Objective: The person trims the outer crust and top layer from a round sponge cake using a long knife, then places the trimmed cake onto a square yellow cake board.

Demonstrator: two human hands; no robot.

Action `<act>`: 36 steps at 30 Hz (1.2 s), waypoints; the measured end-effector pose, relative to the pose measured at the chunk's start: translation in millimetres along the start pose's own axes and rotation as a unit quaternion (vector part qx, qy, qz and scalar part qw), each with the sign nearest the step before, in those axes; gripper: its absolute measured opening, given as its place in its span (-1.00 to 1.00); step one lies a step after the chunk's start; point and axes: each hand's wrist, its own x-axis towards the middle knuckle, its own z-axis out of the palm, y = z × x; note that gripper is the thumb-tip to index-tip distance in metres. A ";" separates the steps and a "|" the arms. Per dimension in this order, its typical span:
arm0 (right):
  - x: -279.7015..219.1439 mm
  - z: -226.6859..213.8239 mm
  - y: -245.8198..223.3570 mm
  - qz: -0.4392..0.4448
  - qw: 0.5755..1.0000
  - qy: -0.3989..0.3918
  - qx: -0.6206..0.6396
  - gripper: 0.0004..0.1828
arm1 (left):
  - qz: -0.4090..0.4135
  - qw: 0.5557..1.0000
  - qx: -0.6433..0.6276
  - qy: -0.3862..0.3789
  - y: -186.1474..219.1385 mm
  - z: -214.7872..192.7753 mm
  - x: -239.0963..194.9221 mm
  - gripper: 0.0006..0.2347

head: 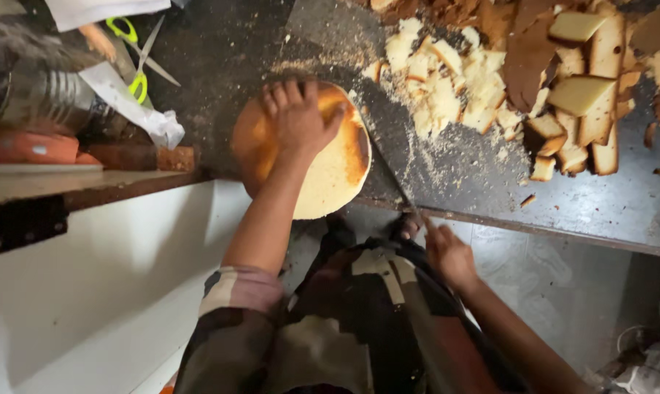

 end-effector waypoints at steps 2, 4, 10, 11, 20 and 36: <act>24.5 -1.6 -10.5 -0.082 0.988 0.119 0.050 -0.37 | 0.063 0.998 0.026 0.006 5.8 7.5 -8.6 -0.23; 59.5 -10.9 -28.6 -0.132 0.969 0.193 0.076 -0.38 | 0.132 0.989 0.026 0.058 17.0 20.9 -13.5 -0.26; 56.9 -36.0 -48.5 -0.154 0.972 0.167 0.060 -0.36 | 0.155 0.976 -0.012 0.153 45.4 54.0 -44.2 -0.32; 48.0 -38.5 -46.1 -0.159 0.972 0.161 0.057 -0.31 | 0.149 0.978 -0.022 0.142 46.4 53.6 -44.4 -0.32; 116.7 -15.4 -36.7 -0.132 0.983 0.101 0.082 -0.56 | 0.149 0.973 -0.040 0.173 41.2 63.4 -44.9 -0.37; 84.5 -42.9 -34.2 -0.144 0.965 0.209 0.066 -0.47 | 0.088 0.981 -0.017 0.170 63.7 44.0 -42.7 -0.30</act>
